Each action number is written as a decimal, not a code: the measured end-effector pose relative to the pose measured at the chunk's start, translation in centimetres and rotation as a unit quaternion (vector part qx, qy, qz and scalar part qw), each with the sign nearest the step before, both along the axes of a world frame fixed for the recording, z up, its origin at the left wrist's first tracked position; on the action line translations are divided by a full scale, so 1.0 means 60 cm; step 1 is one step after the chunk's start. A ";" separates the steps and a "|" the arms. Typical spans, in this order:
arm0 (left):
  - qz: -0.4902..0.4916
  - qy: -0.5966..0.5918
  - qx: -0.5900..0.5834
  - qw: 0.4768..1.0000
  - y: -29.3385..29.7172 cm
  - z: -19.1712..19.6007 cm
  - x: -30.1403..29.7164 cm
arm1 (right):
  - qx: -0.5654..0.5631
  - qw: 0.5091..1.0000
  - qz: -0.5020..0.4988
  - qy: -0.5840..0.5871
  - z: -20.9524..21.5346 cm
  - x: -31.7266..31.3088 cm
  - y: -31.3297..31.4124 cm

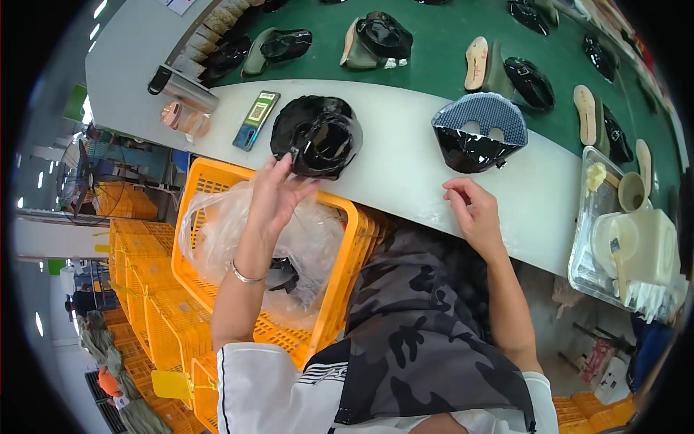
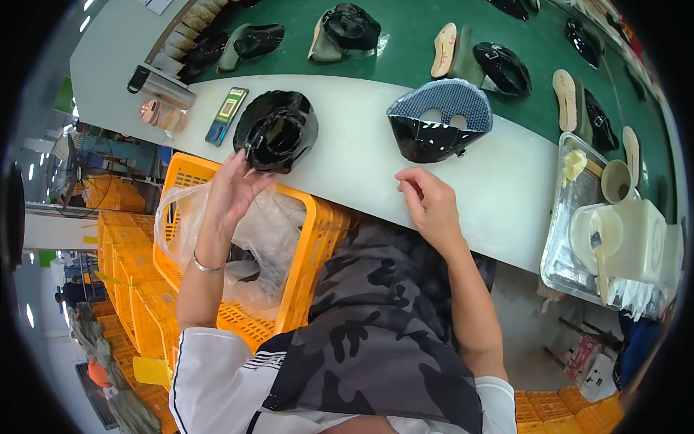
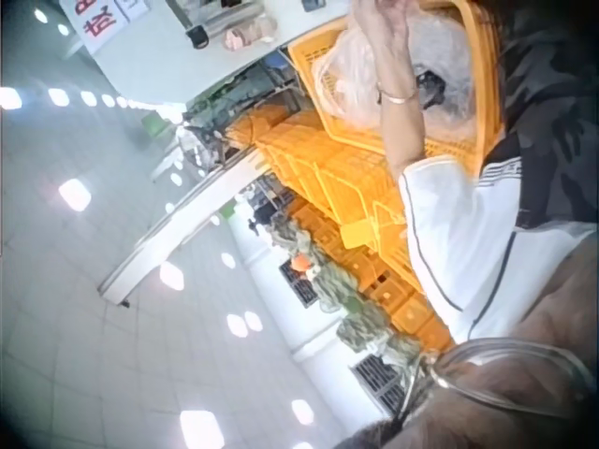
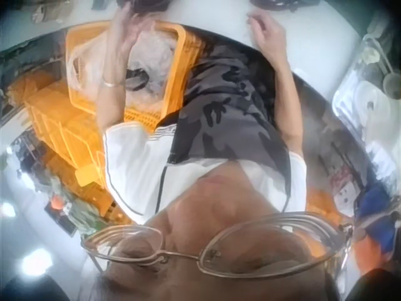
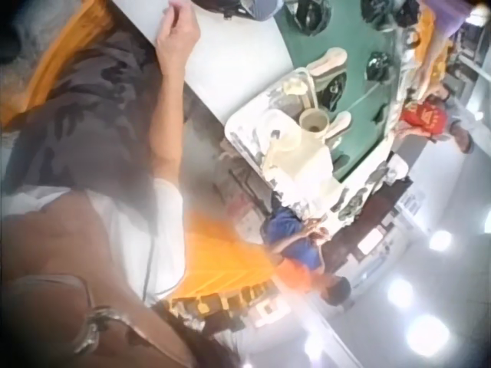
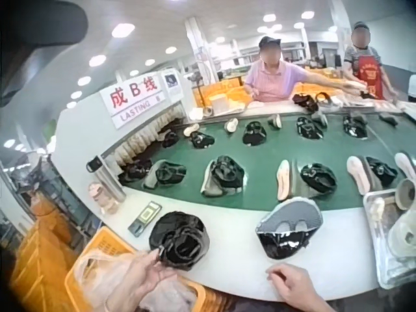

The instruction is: The person repeatedly picks up black shoes from a yellow basket, applies a white adhesive to the inner sole with a brush, and places the shoes on the green worktable. The person handles multiple shoes one at a time throughout the clip.

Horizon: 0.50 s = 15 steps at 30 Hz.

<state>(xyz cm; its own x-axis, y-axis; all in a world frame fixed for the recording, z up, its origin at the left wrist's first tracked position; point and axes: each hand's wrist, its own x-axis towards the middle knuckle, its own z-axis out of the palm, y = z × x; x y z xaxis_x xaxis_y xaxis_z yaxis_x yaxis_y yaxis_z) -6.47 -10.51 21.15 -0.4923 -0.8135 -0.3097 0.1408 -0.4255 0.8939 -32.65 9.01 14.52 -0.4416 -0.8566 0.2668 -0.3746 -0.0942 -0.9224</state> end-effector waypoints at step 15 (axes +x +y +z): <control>0.026 -0.389 -0.360 0.847 -0.046 -0.066 0.019 | -0.005 0.999 -0.004 0.035 0.005 -0.002 0.001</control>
